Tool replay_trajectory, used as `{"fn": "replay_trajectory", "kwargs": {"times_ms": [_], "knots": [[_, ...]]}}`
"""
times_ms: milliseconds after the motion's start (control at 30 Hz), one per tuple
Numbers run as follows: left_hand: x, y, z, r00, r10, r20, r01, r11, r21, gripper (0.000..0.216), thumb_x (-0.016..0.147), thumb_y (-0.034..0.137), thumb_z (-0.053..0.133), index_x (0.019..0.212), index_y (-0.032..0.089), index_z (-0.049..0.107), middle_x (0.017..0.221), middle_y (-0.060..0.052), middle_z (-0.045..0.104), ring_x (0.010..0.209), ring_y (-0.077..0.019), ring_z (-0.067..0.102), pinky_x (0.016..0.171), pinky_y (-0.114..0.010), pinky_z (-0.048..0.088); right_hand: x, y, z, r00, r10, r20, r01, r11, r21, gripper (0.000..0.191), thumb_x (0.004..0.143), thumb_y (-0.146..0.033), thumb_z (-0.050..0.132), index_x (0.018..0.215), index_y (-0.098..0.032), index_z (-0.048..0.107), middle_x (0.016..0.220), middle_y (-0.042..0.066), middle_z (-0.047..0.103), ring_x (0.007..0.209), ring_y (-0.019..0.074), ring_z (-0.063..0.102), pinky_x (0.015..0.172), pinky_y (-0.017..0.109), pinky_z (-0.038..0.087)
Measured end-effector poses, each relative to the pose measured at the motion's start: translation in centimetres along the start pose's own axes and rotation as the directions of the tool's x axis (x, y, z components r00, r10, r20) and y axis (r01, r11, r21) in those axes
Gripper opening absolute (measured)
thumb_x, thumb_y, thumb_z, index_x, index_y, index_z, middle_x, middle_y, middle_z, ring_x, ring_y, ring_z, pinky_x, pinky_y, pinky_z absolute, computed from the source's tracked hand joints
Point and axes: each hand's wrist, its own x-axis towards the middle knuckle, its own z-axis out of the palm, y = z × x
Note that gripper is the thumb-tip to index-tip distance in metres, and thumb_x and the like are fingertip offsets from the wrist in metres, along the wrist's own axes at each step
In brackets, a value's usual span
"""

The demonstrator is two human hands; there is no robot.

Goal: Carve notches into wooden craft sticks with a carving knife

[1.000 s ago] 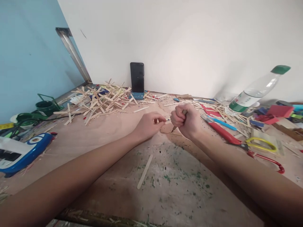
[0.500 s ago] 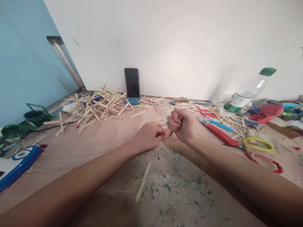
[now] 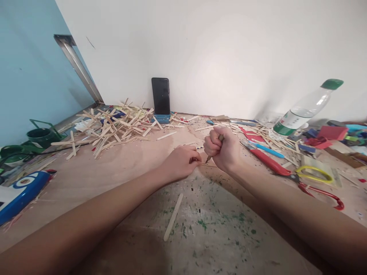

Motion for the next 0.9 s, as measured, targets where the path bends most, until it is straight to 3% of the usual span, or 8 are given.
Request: {"fn": "replay_trajectory", "kwargs": {"times_ms": [300, 900], "knots": [[0.1, -0.1, 0.0, 1.000, 0.020, -0.003, -0.020, 0.999, -0.029, 0.036, 0.119, 0.046, 0.082, 0.144, 0.020, 0.080, 0.147, -0.012, 0.081, 0.126, -0.0282, 0.082, 0.112, -0.052, 0.073, 0.5, 0.4, 1.4, 0.999, -0.013, -0.041, 0.010, 0.998, -0.069, 0.044, 0.118, -0.050, 0.083, 0.149, -0.020, 0.077, 0.143, 0.012, 0.080, 0.117, 0.0272, 0.081, 0.099, 0.048, 0.074], [0.5, -0.5, 0.2, 0.999, 0.049, 0.006, -0.048, 0.997, -0.060, 0.038, 0.119, 0.046, 0.083, 0.146, 0.020, 0.079, 0.147, -0.012, 0.081, 0.128, -0.0291, 0.082, 0.112, -0.053, 0.073, -0.9, 2.6, 0.9, 0.967, -0.239, -0.085, 0.220, 0.958, -0.181, 0.044, 0.117, -0.049, 0.084, 0.149, -0.020, 0.077, 0.145, 0.013, 0.080, 0.119, 0.0279, 0.082, 0.100, 0.048, 0.074]]}}
